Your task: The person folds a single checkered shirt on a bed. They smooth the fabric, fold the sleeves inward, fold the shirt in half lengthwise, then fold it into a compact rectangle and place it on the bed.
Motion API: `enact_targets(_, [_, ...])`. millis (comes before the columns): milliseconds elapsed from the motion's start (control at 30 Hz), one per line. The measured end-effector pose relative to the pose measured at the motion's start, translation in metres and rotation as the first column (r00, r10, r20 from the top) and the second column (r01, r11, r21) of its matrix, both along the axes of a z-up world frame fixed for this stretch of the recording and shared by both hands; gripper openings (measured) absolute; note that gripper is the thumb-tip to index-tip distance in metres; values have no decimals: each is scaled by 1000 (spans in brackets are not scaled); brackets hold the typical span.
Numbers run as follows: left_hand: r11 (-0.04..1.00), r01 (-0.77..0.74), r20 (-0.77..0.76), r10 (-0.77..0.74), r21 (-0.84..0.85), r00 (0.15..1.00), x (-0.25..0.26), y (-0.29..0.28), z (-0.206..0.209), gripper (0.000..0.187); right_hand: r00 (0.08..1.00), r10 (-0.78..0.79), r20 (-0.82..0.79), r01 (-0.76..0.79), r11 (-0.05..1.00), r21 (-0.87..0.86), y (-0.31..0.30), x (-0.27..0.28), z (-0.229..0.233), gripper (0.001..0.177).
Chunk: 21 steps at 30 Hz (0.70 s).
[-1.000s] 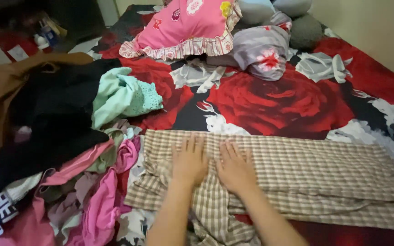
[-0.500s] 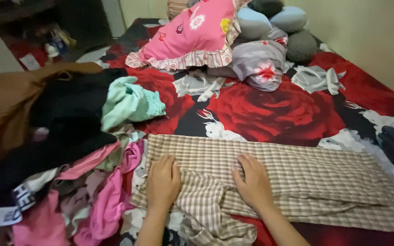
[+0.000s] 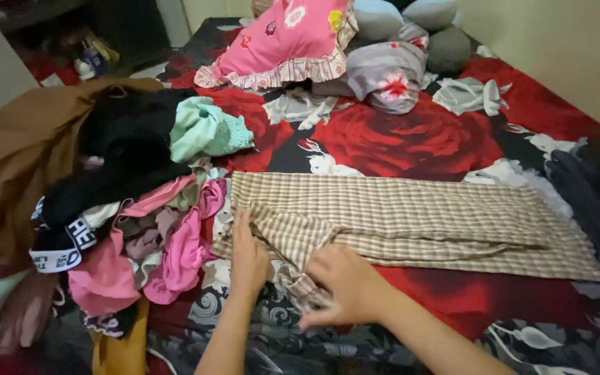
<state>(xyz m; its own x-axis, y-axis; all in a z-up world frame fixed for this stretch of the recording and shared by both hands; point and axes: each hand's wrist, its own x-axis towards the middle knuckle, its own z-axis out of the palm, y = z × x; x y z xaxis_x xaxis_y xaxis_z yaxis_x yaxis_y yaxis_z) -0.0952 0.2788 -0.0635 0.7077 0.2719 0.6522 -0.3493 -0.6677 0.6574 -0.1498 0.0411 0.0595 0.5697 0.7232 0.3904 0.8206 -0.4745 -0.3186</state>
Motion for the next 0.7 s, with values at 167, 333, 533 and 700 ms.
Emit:
enact_targets(167, [982, 116, -236, -149, -148, 960, 2, 12, 7, 95, 950, 184, 253, -169, 982, -81, -18, 4, -23, 42])
enact_targets(333, [971, 114, -364, -186, -212, 913, 18, 24, 2, 107, 888, -25, -460, 197, 923, 331, -55, 54, 11, 22])
enact_targets(533, [997, 76, -514, -48, 34, 856, 18, 18, 51, 111, 808, 202, -554, 560, 30, 828, -144, 129, 24, 9])
enact_targets(700, [949, 143, -478, 9, 280, 878, 50, 25, 74, 65, 720, 137, -680, 692, -68, 719, -175, 130, 53, 13])
